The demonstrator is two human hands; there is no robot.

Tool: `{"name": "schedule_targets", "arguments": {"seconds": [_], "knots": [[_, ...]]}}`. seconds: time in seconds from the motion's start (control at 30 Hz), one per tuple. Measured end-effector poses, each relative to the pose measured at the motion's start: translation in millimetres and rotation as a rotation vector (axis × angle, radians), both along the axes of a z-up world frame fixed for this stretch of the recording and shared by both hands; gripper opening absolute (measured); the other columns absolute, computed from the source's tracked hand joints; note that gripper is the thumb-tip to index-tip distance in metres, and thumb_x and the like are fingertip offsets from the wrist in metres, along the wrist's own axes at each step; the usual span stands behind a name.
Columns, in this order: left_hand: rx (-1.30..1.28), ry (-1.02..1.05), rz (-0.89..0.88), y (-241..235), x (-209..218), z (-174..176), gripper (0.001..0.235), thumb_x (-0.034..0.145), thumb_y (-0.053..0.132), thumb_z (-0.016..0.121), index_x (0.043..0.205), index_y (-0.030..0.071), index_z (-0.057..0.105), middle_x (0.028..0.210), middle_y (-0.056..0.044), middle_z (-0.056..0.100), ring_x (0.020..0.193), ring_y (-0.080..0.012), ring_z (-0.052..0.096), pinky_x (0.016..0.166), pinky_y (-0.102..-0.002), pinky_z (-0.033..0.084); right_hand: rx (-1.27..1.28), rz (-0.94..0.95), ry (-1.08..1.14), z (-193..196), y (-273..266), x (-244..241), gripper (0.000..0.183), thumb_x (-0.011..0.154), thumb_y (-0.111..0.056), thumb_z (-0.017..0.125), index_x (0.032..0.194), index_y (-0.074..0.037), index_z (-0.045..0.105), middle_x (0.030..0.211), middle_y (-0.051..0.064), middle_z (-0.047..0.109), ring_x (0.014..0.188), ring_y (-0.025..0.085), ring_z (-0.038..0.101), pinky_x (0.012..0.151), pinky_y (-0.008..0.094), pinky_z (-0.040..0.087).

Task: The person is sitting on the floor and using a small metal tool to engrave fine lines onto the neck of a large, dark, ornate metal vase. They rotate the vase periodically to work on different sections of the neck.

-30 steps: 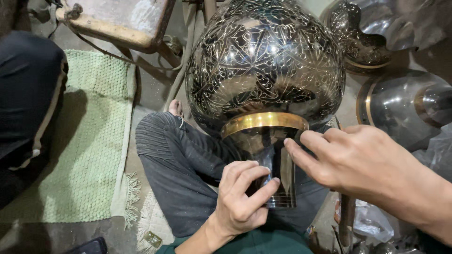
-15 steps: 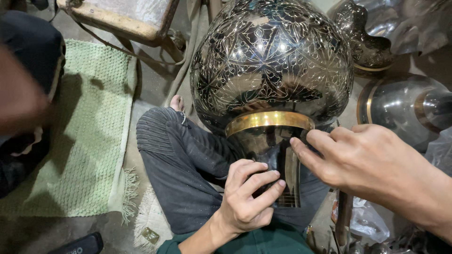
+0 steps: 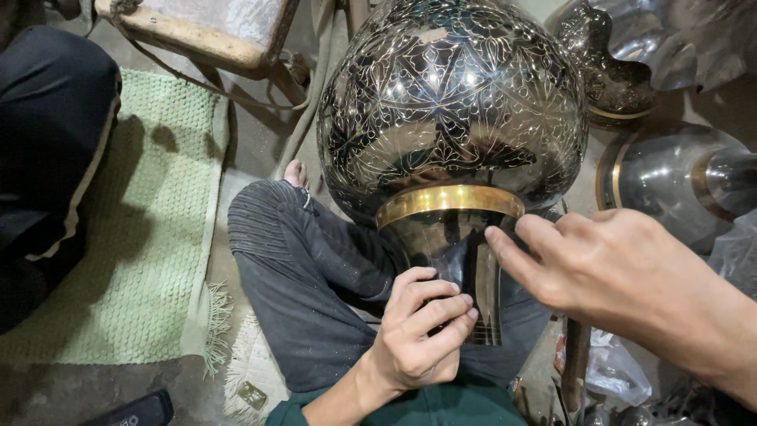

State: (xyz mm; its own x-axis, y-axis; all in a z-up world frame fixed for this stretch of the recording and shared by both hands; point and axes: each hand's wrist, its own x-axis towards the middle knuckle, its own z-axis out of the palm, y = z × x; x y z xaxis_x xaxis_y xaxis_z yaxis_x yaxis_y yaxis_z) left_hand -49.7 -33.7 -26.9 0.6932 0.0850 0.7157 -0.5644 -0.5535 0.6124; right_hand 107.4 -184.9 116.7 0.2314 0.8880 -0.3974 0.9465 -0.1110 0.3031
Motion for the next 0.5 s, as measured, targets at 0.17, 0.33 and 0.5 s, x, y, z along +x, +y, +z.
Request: {"name": "schedule_targets", "arguments": {"seconds": [0.17, 0.33, 0.5], "knots": [[0.003, -0.005, 0.004, -0.3, 1.0, 0.8, 0.015, 0.081, 0.000, 0.076, 0.095, 0.000, 0.074, 0.106, -0.007, 0.071, 0.105, -0.0260, 0.066, 0.100, -0.051, 0.053, 0.040, 0.084, -0.031, -4.4, -0.5, 1.5, 0.063, 0.075, -0.019, 0.069, 0.137, -0.011, 0.067, 0.092, 0.003, 0.065, 0.064, 0.014, 0.070, 0.047, 0.028, 0.056], [-0.001, -0.002, 0.001, -0.4, 1.0, 0.9, 0.013, 0.081, -0.001, 0.077, 0.093, 0.000, 0.074, 0.105, -0.007, 0.071, 0.105, -0.0255, 0.066, 0.100, -0.051, 0.053, -0.002, 0.093, -0.021, -4.5, -0.9, 1.6, 0.061, 0.078, -0.019, 0.068, 0.139, -0.008, 0.066, 0.088, 0.002, 0.063, 0.065, 0.014, 0.070, 0.047, 0.029, 0.056], [-0.008, -0.009, 0.005, -1.2, 0.6, 0.2, 0.009, 0.083, -0.002, 0.078, 0.091, 0.000, 0.074, 0.106, -0.007, 0.071, 0.105, -0.0244, 0.066, 0.101, -0.051, 0.053, -0.118, -0.016, 0.033, -1.9, 4.2, 5.5, 0.067, 0.078, -0.015, 0.070, 0.145, -0.012, 0.061, 0.105, 0.007, 0.066, 0.068, 0.014, 0.071, 0.049, 0.028, 0.057]]}}
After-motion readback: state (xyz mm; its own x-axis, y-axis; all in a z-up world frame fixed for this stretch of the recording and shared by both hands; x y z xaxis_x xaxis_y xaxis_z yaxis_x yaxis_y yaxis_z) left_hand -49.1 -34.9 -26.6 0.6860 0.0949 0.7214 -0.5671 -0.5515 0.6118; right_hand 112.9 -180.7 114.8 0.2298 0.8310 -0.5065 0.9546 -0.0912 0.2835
